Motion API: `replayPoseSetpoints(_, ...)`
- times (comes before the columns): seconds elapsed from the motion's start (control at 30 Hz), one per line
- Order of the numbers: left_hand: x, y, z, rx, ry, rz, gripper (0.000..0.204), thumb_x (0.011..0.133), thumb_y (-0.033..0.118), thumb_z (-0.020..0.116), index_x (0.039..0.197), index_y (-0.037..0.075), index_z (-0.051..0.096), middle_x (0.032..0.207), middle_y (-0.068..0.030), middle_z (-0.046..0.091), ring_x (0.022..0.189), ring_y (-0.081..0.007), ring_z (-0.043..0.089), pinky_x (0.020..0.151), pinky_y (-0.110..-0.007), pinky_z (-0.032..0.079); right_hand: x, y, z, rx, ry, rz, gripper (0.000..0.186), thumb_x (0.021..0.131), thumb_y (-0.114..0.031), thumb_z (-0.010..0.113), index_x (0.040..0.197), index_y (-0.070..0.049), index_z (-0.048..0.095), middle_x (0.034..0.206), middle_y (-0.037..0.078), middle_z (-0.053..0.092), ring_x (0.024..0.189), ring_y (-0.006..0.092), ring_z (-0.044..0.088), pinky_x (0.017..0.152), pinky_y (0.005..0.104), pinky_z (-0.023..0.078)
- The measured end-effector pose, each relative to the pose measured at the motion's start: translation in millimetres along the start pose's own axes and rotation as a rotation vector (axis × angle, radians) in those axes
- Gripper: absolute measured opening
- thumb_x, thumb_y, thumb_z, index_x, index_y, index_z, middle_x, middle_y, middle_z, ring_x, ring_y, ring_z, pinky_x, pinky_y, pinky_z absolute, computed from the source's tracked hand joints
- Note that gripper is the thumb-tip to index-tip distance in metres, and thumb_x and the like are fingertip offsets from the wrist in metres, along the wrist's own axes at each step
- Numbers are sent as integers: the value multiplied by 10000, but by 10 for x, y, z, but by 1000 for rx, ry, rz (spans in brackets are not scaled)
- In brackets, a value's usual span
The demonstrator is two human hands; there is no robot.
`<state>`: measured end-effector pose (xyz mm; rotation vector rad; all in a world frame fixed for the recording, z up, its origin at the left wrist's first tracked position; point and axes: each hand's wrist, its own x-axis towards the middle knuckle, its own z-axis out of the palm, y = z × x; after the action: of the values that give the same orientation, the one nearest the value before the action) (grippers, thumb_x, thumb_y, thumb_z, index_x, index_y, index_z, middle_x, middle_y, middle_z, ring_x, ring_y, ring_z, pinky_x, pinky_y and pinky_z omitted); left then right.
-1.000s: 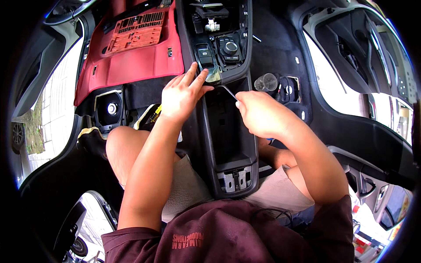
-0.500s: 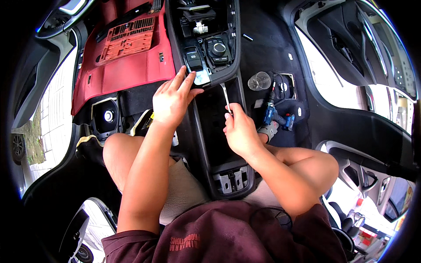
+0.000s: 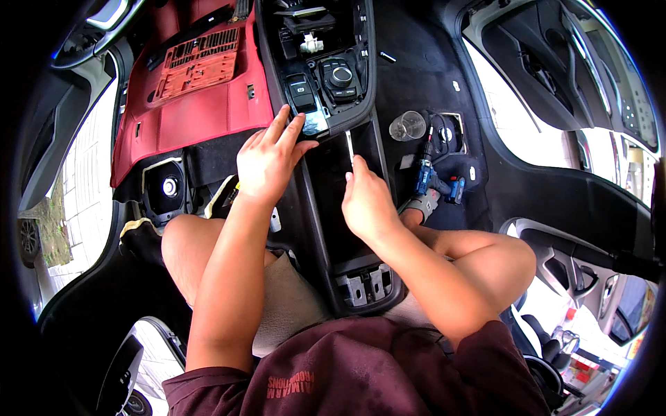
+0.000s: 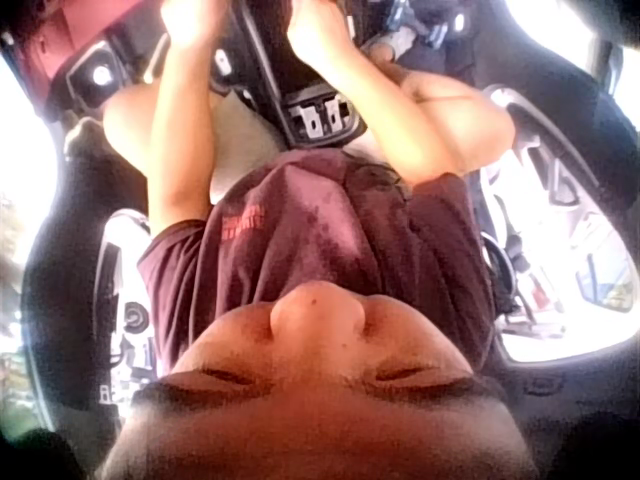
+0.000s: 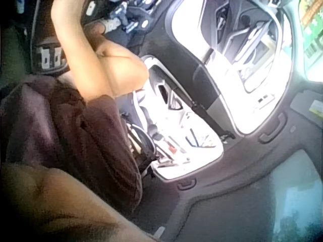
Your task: The person disassembles and reassembles components of a car's center console using a drill, a pry tool, and by hand.
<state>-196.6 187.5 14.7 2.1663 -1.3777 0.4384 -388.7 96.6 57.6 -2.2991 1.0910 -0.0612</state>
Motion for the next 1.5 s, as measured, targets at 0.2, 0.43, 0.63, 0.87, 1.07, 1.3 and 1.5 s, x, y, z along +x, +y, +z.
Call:
replayPoseSetpoints(0.2,28,32,-24,-26,-34,-29,555,910,480,842,1359,162,772,1405,-125,759,988,-270,813,877,-368,644,148,-67,-551,-137,-205,-78,229,1116,-114,532,1193,93,591,954,363,740,963,549,744,871,601,606)
replayPoseSetpoints(0.43,34,21,-32,-53,-23,-38,539,911,476,844,1343,159,781,1403,-125,759,1016,-282,811,894,-379,642,295,-171,-794,-289,-269,-147,255,1109,-141,554,1047,86,655,982,351,744,1011,527,738,904,585,588)
replayPoseSetpoints(0.63,46,19,-65,-80,-56,-58,533,919,465,842,1352,161,776,1419,-126,747,1061,-311,801,912,-403,638,919,-436,-1199,-656,-887,-171,324,1116,-167,524,1076,96,709,871,245,754,772,367,760,715,497,621)
replayPoseSetpoints(0.87,64,-8,-113,-171,-56,-90,481,901,379,881,1318,159,786,1399,-116,718,1199,-355,724,1014,-440,586,959,-743,-1479,-577,-941,76,326,1139,-197,481,1016,48,656,745,140,717,616,234,710,597,404,578)
replayPoseSetpoints(1.07,175,412,-419,-255,-291,60,424,825,282,916,1202,116,815,1377,-88,636,1324,-327,558,1142,-486,431,532,-214,-1584,-286,-717,-47,350,1142,-207,476,1036,32,709,844,231,747,756,338,783,672,476,614)
replayPoseSetpoints(1.3,140,441,-366,-396,-370,54,291,792,183,907,1015,68,759,1258,-71,633,1265,-335,551,1099,-475,430,167,311,-1763,300,-560,189,238,1129,-147,629,1330,-31,682,866,64,671,700,139,650,668,318,545)
replayPoseSetpoints(1.5,40,569,-647,-741,-392,-93,288,807,-36,892,980,-30,662,1129,-148,653,1003,-343,705,858,-389,591,156,901,-1826,416,-397,250,141,1077,-137,730,1143,-31,664,859,-6,646,696,87,620,627,296,532)
